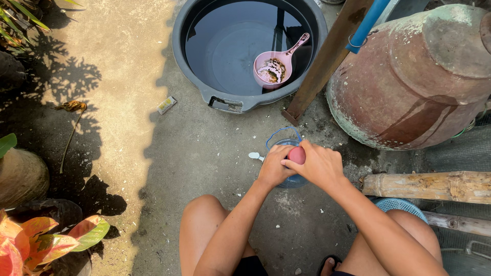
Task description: The person fills a plastic bottle with water using a blue hose and then uses a hand trowel to move soil into various plant pots in an outdoor garden area.
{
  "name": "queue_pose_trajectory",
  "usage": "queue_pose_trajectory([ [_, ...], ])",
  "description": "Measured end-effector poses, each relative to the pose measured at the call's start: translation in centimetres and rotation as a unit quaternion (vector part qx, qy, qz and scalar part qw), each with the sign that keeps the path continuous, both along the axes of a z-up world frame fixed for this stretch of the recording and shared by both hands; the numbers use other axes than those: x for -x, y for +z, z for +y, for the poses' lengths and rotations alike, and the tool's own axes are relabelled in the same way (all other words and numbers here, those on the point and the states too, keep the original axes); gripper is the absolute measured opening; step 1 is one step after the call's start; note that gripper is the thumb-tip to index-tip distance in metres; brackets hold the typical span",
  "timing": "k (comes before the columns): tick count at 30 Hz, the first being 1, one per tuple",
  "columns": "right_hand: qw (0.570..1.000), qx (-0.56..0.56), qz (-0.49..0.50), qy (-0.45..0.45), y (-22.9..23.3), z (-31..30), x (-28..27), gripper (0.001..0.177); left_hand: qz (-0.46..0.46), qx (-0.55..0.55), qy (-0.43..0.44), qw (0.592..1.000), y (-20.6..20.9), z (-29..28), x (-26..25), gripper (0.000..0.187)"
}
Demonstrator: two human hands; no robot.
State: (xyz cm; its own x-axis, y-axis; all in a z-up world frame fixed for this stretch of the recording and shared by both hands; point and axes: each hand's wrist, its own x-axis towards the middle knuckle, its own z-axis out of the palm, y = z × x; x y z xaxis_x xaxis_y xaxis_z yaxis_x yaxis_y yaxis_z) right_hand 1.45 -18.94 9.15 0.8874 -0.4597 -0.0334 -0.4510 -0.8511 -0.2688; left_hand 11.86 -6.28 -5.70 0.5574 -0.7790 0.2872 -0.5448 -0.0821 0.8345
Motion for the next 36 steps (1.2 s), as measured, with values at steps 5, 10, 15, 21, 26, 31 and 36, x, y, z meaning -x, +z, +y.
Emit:
queue_pose_trajectory([
  [5,0.997,-0.011,0.043,0.059,-2.2,-1.2,0.2,0.062,0.000,0.001,-0.002,1.000,0.2,0.1,-0.1,0.065],
  [10,0.981,-0.066,0.006,0.182,-0.6,-3.1,0.6,0.069,-0.014,0.008,-0.002,1.000,-0.1,0.2,-0.2,0.073],
  [15,0.995,-0.069,0.058,0.047,1.6,-0.9,-0.5,0.078,-0.019,0.008,-0.002,1.000,0.2,-0.1,-0.1,0.074],
  [21,0.988,-0.055,0.137,-0.043,-0.6,-1.6,-0.9,0.071,-0.047,-0.034,0.077,0.995,-0.2,-1.2,1.3,0.063],
  [26,0.976,-0.129,0.016,0.177,0.3,-3.4,0.2,0.071,-0.054,-0.014,0.084,0.995,-0.9,-1.4,1.4,0.066],
  [31,0.998,-0.036,0.020,0.056,-1.8,-1.1,-0.7,0.077,-0.040,-0.012,0.101,0.994,-1.2,-1.5,1.7,0.056],
  [36,0.994,0.027,-0.013,0.105,-5.0,-3.1,-0.1,0.061,-0.049,0.009,0.101,0.994,-2.3,-1.9,1.9,0.057],
])
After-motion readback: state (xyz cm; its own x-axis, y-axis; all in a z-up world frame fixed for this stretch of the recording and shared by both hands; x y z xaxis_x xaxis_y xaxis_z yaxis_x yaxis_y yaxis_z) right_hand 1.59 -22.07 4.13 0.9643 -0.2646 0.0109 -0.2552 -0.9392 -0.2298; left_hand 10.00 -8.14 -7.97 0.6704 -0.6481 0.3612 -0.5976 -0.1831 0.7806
